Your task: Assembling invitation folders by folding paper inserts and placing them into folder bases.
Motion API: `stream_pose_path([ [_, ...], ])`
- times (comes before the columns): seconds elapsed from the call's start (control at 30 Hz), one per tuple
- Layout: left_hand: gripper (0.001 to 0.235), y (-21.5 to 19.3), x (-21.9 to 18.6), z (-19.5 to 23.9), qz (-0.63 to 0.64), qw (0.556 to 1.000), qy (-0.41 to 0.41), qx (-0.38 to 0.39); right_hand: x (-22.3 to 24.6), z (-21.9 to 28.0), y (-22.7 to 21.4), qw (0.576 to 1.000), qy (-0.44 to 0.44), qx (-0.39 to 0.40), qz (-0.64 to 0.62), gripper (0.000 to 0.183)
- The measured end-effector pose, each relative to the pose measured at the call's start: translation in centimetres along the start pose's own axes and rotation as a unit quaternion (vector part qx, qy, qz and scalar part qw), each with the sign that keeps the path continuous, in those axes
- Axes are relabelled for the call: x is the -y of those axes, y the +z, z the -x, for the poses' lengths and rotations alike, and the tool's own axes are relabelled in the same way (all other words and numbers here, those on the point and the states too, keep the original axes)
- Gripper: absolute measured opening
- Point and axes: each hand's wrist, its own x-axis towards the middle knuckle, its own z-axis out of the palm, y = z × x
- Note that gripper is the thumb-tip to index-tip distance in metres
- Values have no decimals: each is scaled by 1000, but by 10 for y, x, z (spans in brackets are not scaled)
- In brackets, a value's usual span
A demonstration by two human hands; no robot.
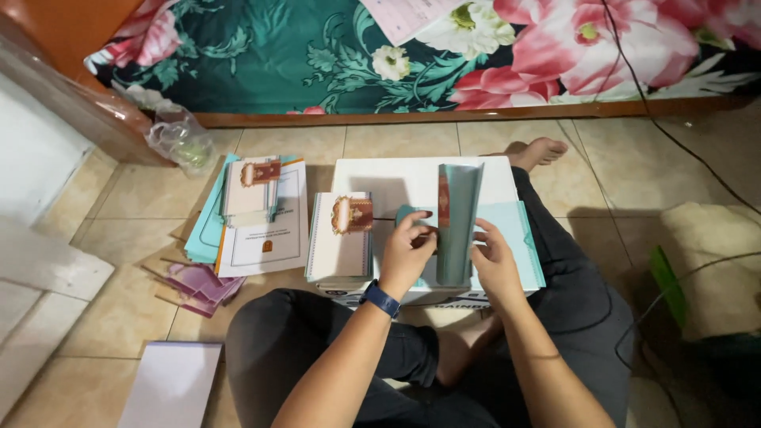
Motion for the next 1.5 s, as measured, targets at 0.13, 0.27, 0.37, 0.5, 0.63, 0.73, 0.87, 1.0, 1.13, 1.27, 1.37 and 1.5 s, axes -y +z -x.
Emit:
stream_pose_path([
  [0.13,39,9,-13,4,21,999,29,1,-25,-8,-21,995,72,52,-53,45],
  [0.27,28,13,-10,6,-39,998,36,-22,5,0,-11,983,52,151,-87,78],
  [0.37,24,15,4,-1,-14,1000,10,-15,-7,3,-8,988,90,109,-65,66],
  [0.5,25,12,-11,12,194,975,-81,-69,-34,-9,-15,968,213,30,131,64],
  [0.63,71,8,-21,18,182,976,-103,-55,3,-5,-26,968,196,9,159,56],
  [0.73,44,9,0,5,23,998,-38,-35,22,-4,-58,974,147,18,172,49],
  [0.87,30,2,33,-12,-203,977,-64,-25,5,-19,-102,984,112,-32,135,37],
  [1.0,30,2,57,-16,-385,918,-14,-97,-27,-35,-119,930,121,-52,342,54],
  [1.13,35,0,42,-7,-410,909,5,-74,-53,-43,-128,913,130,-30,385,59],
  [1.27,52,0,37,-3,-501,866,7,-16,-61,-46,-129,905,152,-25,396,62],
  [1.37,46,-2,20,6,-494,868,-31,33,-87,-58,-139,906,159,-20,392,56],
  [1.5,37,0,34,4,-489,872,-21,21,-109,-66,-145,894,162,-4,419,49],
])
